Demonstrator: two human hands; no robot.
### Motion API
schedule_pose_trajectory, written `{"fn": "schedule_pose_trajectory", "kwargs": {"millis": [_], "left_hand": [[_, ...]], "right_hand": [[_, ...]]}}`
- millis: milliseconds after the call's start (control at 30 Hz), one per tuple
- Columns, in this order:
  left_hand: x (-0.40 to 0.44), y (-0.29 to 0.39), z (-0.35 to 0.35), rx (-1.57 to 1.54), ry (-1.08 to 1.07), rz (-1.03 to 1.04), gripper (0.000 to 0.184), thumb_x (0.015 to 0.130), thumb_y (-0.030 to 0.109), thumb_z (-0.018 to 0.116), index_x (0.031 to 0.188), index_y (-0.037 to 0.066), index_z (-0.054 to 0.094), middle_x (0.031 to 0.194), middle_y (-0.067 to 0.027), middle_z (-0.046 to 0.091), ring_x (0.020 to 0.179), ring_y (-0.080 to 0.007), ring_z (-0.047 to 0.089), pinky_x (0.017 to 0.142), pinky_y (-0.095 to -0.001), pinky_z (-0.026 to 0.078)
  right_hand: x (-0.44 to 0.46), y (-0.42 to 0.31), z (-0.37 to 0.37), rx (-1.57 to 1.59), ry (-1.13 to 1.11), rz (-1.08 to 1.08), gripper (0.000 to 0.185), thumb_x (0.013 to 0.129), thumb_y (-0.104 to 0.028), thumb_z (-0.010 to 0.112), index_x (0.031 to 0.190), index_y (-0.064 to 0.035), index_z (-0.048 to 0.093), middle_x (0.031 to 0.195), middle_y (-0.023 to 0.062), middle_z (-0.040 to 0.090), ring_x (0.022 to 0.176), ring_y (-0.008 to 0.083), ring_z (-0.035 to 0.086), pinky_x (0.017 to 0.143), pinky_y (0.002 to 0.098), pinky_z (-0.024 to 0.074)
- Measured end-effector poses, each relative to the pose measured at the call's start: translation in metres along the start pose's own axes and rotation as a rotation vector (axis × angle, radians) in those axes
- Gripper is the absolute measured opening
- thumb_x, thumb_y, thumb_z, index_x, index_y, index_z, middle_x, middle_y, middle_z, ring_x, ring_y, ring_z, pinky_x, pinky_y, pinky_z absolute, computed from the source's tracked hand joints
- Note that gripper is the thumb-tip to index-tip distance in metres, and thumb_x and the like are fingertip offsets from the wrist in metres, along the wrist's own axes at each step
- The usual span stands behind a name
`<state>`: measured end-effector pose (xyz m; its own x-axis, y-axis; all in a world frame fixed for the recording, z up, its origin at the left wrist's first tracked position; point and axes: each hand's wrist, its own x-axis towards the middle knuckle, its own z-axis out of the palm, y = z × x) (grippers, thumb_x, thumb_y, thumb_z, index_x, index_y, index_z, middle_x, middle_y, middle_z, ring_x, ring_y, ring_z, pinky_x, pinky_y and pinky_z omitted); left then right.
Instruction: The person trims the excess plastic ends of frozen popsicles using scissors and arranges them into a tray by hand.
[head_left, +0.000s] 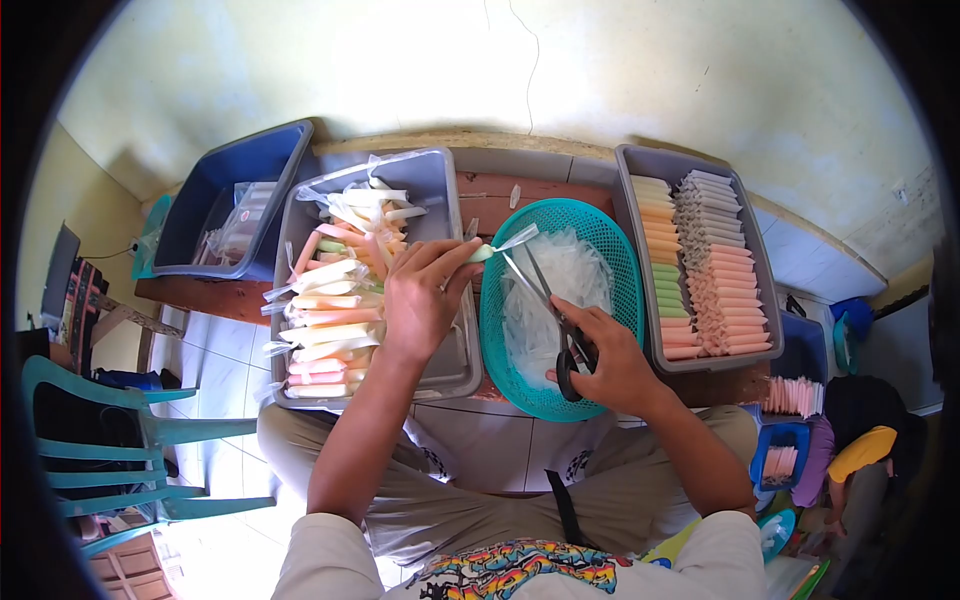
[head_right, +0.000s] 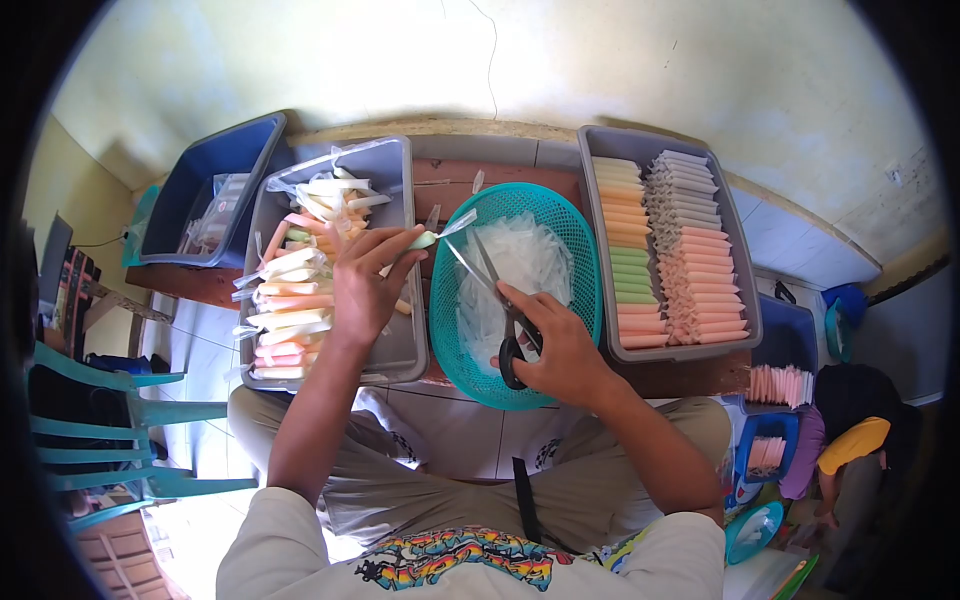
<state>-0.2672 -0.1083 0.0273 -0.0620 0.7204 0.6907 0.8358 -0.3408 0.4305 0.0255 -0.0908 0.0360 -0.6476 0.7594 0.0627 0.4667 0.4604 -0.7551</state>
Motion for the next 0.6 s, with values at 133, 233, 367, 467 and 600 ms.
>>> {"fn": "schedule_pose_trajectory", "kwargs": {"millis": [133,233,367,467,600], "left_hand": [[0.0,0.004,0.001,0.012,-0.011,0.014,0.037,0.082,0.009,0.091,0.118,0.009,0.084,0.106,-0.0076,0.08,0.093,-0.029,0.075,0.083,-0.0413,0.059],[-0.001,0.006,0.002,0.019,-0.03,0.005,0.036,0.082,0.009,0.091,0.118,0.009,0.084,0.106,-0.0075,0.08,0.093,-0.0291,0.074,0.083,-0.0421,0.059],[-0.001,0.014,0.002,-0.002,-0.068,0.019,0.037,0.081,0.01,0.092,0.117,0.01,0.084,0.105,-0.0068,0.08,0.092,-0.0291,0.074,0.083,-0.0427,0.058],[-0.002,0.017,0.003,-0.011,-0.085,0.024,0.037,0.081,0.011,0.092,0.117,0.01,0.084,0.104,-0.0063,0.08,0.092,-0.0291,0.074,0.083,-0.0428,0.058],[-0.004,0.017,0.004,-0.011,-0.097,0.04,0.037,0.081,0.013,0.092,0.117,0.012,0.084,0.104,-0.0058,0.079,0.093,-0.0289,0.074,0.084,-0.0426,0.058]], "right_hand": [[0.002,-0.008,0.0,0.067,-0.025,-0.035,0.093,0.079,-0.025,0.094,0.162,-0.0108,0.053,0.108,0.0138,0.064,0.086,0.0254,0.066,0.081,0.0381,0.0558],[0.004,-0.013,-0.001,0.075,-0.039,-0.05,0.092,0.082,-0.026,0.092,0.164,-0.0119,0.053,0.111,0.0154,0.066,0.086,0.0261,0.069,0.081,0.0387,0.0578],[0.006,-0.013,0.004,0.072,-0.03,-0.051,0.093,0.083,-0.027,0.091,0.165,-0.0096,0.051,0.109,0.0162,0.066,0.085,0.027,0.069,0.082,0.0391,0.0579],[0.008,-0.005,0.012,0.093,0.009,-0.084,0.092,0.085,-0.027,0.09,0.166,-0.0084,0.049,0.107,0.0169,0.066,0.085,0.0279,0.069,0.082,0.0394,0.0575],[0.008,-0.006,0.012,0.086,-0.012,-0.066,0.097,0.084,-0.019,0.092,0.168,-0.0095,0.045,0.109,0.014,0.063,0.089,0.0205,0.065,0.083,0.036,0.0658]]}}
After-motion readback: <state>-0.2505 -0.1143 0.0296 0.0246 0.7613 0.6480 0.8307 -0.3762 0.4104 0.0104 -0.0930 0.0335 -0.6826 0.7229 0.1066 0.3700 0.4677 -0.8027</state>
